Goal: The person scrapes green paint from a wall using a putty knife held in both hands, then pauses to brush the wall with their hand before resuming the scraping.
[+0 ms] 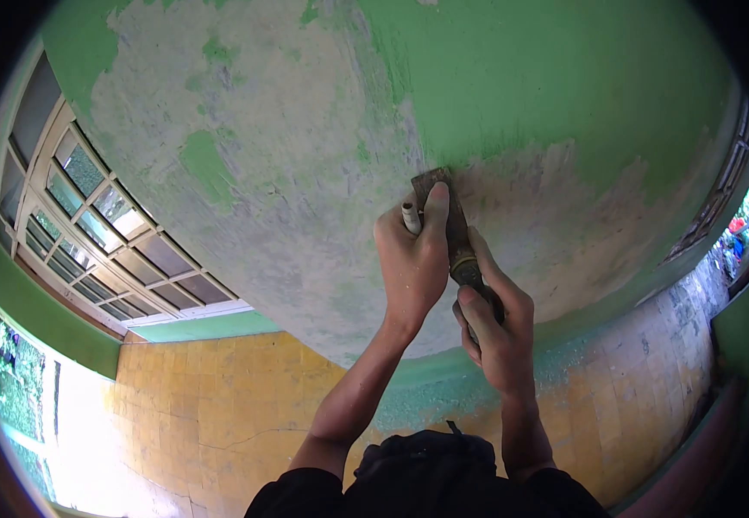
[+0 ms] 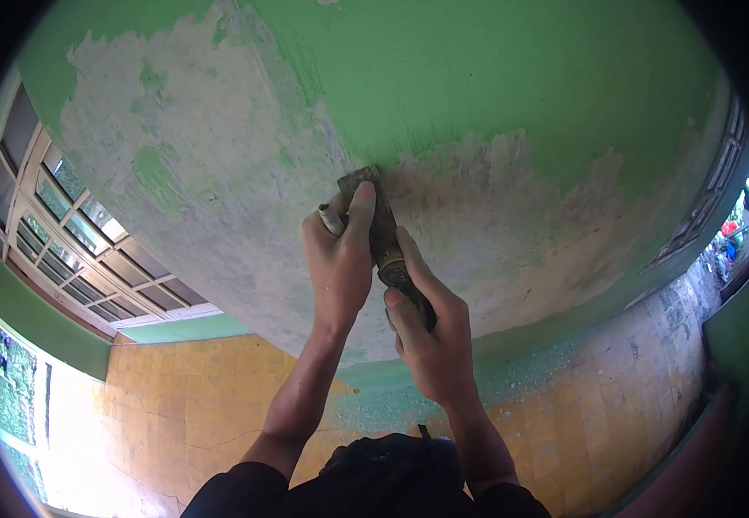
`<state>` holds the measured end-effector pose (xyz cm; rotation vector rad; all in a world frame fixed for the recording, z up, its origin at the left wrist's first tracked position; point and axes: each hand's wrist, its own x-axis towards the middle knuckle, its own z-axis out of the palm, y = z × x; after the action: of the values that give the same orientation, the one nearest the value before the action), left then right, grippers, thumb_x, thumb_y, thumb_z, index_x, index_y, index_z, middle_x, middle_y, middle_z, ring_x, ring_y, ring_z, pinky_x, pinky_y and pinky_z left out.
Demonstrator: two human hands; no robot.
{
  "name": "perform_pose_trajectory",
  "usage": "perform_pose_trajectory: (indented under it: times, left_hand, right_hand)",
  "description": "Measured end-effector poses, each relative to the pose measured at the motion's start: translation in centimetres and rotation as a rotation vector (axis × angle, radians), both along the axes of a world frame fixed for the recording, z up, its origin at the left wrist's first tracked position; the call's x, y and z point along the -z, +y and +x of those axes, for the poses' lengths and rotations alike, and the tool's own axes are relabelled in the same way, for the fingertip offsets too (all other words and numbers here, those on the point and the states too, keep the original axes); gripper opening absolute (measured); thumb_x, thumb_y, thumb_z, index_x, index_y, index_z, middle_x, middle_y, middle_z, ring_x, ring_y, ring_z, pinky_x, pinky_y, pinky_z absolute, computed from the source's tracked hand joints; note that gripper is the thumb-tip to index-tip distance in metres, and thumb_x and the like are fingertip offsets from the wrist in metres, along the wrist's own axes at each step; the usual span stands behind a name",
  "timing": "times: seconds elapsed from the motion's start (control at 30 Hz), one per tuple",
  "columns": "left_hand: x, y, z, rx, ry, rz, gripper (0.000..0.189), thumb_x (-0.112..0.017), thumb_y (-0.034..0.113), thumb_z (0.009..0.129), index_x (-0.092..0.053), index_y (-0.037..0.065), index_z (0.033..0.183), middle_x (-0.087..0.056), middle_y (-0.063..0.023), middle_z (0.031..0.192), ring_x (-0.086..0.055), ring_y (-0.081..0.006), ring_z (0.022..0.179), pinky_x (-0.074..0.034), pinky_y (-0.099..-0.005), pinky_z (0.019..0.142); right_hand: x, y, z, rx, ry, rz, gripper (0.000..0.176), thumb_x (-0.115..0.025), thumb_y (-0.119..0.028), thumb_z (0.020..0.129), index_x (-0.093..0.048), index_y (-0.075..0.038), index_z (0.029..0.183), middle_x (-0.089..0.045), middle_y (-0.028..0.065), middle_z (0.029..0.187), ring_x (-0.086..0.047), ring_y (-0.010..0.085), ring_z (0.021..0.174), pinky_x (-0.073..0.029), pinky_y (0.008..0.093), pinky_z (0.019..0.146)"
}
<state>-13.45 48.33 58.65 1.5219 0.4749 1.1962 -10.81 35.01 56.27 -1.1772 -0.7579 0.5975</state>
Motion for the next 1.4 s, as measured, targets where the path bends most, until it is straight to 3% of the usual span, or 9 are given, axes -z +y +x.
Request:
perform_pose_trajectory:
  times: [0.23, 0.67, 0.83, 1.4]
  left_hand:
    - [1.6, -0.2, 0.0, -0.007, 0.024, -0.019, 0.041, -0.062, 0.019, 0.100, -0.048, -0.002, 0.067, -0.041, 0.0013, 0.057, -0.033, -0.0066, 0.060, -0.027, -0.0335, 0.049]
    - [-1.1, 0.1, 0.1, -0.028, 0.007, 0.037, 0.039, -0.060, 0.019, 0.101, -0.050, -0.003, 0.070, -0.041, -0.0001, 0.057, -0.034, -0.0071, 0.060, -0.028, -0.0343, 0.050]
    - [1.7, 0.2, -0.4, -0.034, 0.069, 0.017, 0.039, -0.061, 0.019, 0.101, -0.050, -0.003, 0.070, -0.042, -0.0010, 0.058, -0.034, -0.0076, 0.061, -0.030, -0.0338, 0.051]
    - [1.1, 0.3, 0.5, -0.050, 0.070, 0.141, 0.042, -0.062, 0.020, 0.101, -0.050, -0.004, 0.069, -0.040, -0.0040, 0.054, -0.033, -0.0079, 0.059, -0.029, -0.0350, 0.049]
  right_hand:
    - [1.3, -0.4, 0.3, 0.005, -0.042, -0.024, 0.060, -0.052, -0.001, 0.097, -0.040, -0.006, 0.156, -0.053, -0.0046, 0.079, -0.038, 0.0015, 0.060, -0.034, 0.0210, 0.051]
    - [0.2, 0.7, 0.6, 0.003, -0.064, 0.018, 0.060, -0.052, -0.001, 0.098, -0.039, -0.004, 0.156, -0.060, -0.0016, 0.089, -0.040, 0.0020, 0.062, -0.037, 0.0209, 0.053]
    - [2.7, 0.3, 0.6, 0.033, -0.118, -0.033, 0.058, -0.052, 0.000, 0.098, -0.041, -0.004, 0.155, -0.061, -0.0013, 0.091, -0.040, 0.0022, 0.064, -0.036, 0.0210, 0.055]
    - [1.4, 0.2, 0.9, 0.058, -0.073, 0.016, 0.059, -0.052, -0.002, 0.098, -0.042, -0.005, 0.155, -0.056, -0.0037, 0.079, -0.038, 0.0011, 0.059, -0.033, 0.0206, 0.051]
